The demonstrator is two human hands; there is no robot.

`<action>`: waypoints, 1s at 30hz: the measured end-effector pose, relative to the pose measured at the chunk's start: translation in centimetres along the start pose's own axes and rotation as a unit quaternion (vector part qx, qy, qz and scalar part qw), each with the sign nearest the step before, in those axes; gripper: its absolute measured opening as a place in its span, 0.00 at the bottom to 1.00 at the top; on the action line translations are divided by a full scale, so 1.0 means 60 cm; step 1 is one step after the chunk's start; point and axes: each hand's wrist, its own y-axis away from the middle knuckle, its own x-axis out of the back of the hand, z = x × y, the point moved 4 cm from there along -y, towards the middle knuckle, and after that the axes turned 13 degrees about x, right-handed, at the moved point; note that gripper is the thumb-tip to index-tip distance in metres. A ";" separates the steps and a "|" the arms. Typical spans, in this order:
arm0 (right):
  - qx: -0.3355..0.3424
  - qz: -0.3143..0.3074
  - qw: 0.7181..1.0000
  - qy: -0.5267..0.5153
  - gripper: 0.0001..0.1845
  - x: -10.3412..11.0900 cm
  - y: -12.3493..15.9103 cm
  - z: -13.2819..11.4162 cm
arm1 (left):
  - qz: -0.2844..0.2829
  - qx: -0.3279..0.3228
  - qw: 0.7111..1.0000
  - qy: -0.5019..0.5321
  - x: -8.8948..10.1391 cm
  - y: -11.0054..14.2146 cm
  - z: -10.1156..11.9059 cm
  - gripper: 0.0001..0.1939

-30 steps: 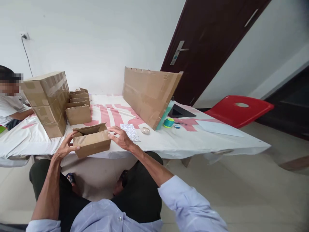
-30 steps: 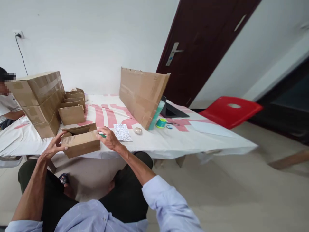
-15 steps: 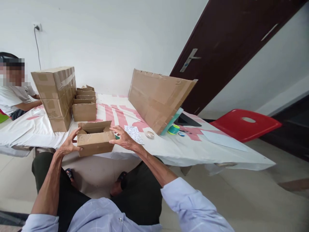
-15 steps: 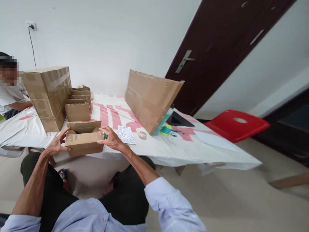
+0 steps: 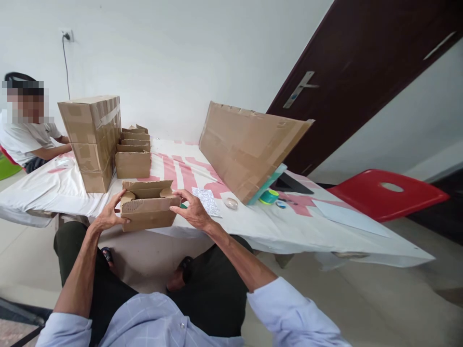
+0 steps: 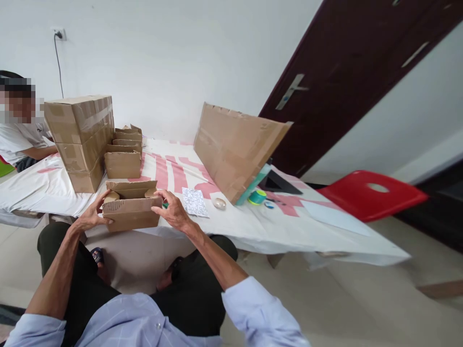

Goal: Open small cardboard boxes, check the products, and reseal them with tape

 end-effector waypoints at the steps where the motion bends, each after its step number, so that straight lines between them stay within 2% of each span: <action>1: 0.006 0.009 1.000 -0.001 0.17 0.000 0.002 -0.004 | 0.004 0.003 1.000 0.002 -0.001 0.000 -0.002 0.61; 6: 0.091 0.002 0.996 0.026 0.05 -0.005 0.022 -0.026 | 0.017 0.015 1.000 -0.004 -0.003 0.000 -0.005 0.59; 10: 0.143 -0.004 0.988 0.051 0.08 -0.014 0.047 -0.033 | 0.019 0.006 1.000 0.006 -0.006 0.000 -0.005 0.60; 17: 0.089 -0.033 0.993 0.071 0.11 -0.025 0.064 -0.024 | 0.005 0.008 1.000 0.016 -0.012 0.004 0.005 0.62; 20: 0.065 -0.013 0.996 0.051 0.11 -0.024 0.061 -0.014 | 0.004 0.022 1.000 0.011 -0.011 0.007 0.011 0.62; 22: 0.032 0.013 0.999 0.026 0.19 -0.023 0.058 0.002 | 0.008 0.037 0.999 0.011 -0.008 0.008 0.013 0.62; 24: -0.018 0.021 1.000 -0.011 0.33 -0.025 0.056 0.022 | 0.008 0.042 0.999 0.015 -0.004 0.009 0.015 0.63; 27: -0.080 -0.019 0.994 -0.075 0.50 -0.037 0.054 0.048 | -0.001 0.035 0.999 0.017 0.001 0.012 0.022 0.64; 30: -0.095 -0.062 0.987 -0.112 0.60 -0.049 0.055 0.058 | -0.021 0.025 0.999 0.020 0.003 0.021 0.028 0.62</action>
